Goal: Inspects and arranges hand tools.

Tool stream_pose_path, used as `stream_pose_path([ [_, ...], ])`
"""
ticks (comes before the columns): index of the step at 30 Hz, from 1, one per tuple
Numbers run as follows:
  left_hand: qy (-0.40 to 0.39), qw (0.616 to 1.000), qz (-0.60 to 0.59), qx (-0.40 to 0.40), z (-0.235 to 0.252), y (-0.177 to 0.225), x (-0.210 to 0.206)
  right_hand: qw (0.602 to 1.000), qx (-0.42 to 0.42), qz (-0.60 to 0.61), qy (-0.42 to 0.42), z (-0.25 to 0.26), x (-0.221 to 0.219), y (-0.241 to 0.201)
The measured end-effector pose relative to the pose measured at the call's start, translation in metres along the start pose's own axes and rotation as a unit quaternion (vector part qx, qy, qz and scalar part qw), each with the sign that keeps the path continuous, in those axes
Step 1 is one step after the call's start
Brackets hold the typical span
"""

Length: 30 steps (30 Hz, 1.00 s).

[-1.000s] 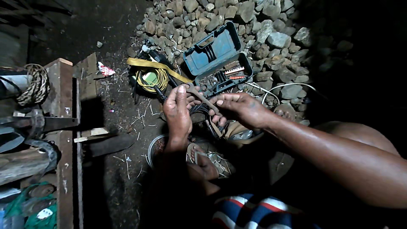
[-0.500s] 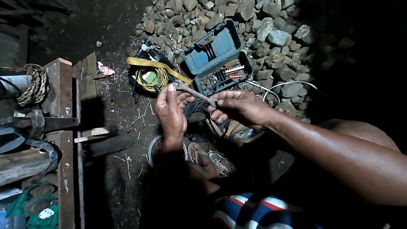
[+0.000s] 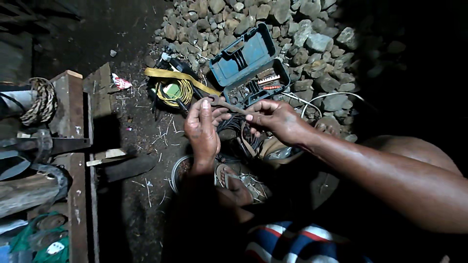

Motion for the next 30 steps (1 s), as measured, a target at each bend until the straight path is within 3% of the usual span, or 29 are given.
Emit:
stream_pose_path([
  [2,-0.017,1.000,0.003,0.008,-0.003,0.001,-0.006,0.984,0.061,-0.150,0.070,0.001,0.009,-0.010],
  [5,-0.029,0.999,-0.031,0.010,-0.004,0.002,-0.009,0.898,0.219,-0.354,0.140,-0.007,0.006,-0.032],
  [7,-0.048,0.996,-0.075,-0.003,-0.004,0.006,-0.011,0.855,0.283,-0.405,0.156,-0.013,0.001,-0.043],
  [11,-0.072,0.991,-0.105,-0.035,-0.006,0.013,-0.015,0.824,0.323,-0.435,0.168,-0.019,-0.003,-0.052],
  [25,-0.086,0.993,-0.018,-0.084,-0.009,0.034,-0.017,0.873,0.292,-0.373,0.117,-0.015,-0.002,-0.049],
  [30,-0.073,0.996,0.021,-0.056,-0.008,0.031,-0.016,0.897,0.256,-0.353,0.072,-0.013,-0.006,-0.040],
])
Point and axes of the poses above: each hand's wrist, its own z-axis towards the middle knuckle, its own x-axis out of the back of the hand, y = z × x, the point moved 7 cm from there along z, towards the middle knuckle, and after that the axes turned 9 degrees about -y, right-handed, at the moved point
